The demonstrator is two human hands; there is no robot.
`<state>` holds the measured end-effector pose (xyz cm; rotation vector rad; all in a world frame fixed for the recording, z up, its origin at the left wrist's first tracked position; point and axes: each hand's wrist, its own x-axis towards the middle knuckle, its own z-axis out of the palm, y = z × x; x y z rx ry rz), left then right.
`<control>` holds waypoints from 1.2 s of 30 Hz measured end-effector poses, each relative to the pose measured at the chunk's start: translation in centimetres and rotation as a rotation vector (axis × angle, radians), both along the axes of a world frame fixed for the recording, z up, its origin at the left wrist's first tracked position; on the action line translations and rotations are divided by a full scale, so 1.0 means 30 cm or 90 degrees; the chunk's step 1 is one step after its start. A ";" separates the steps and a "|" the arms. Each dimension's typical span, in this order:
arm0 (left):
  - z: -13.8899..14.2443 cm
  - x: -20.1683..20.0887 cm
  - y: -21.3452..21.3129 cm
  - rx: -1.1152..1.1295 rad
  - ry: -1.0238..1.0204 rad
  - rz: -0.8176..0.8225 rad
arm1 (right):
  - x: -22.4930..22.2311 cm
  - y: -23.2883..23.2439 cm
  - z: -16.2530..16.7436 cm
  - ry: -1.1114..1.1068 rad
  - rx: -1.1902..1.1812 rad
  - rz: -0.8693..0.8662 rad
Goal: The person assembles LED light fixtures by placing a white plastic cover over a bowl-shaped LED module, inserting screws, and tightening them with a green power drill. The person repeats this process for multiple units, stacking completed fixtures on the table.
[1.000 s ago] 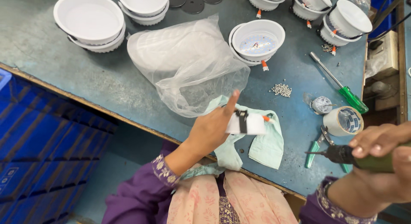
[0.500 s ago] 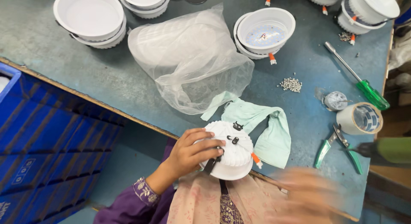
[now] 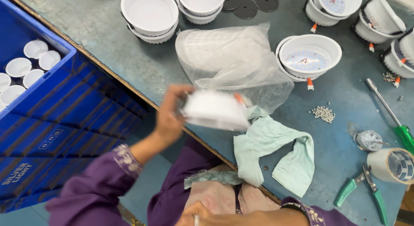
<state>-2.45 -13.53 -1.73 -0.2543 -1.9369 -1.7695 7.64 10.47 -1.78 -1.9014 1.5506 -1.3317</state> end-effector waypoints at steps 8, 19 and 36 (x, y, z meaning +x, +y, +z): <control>-0.028 -0.186 -0.366 0.578 -0.284 0.147 | 0.018 -0.055 -0.054 0.019 0.023 0.001; -0.184 -0.182 -0.445 0.660 -0.319 0.192 | 0.047 -0.043 -0.088 0.024 0.050 -0.052; 0.060 -0.521 -0.502 0.365 -0.370 0.304 | -0.015 -0.019 -0.012 0.066 0.032 -0.066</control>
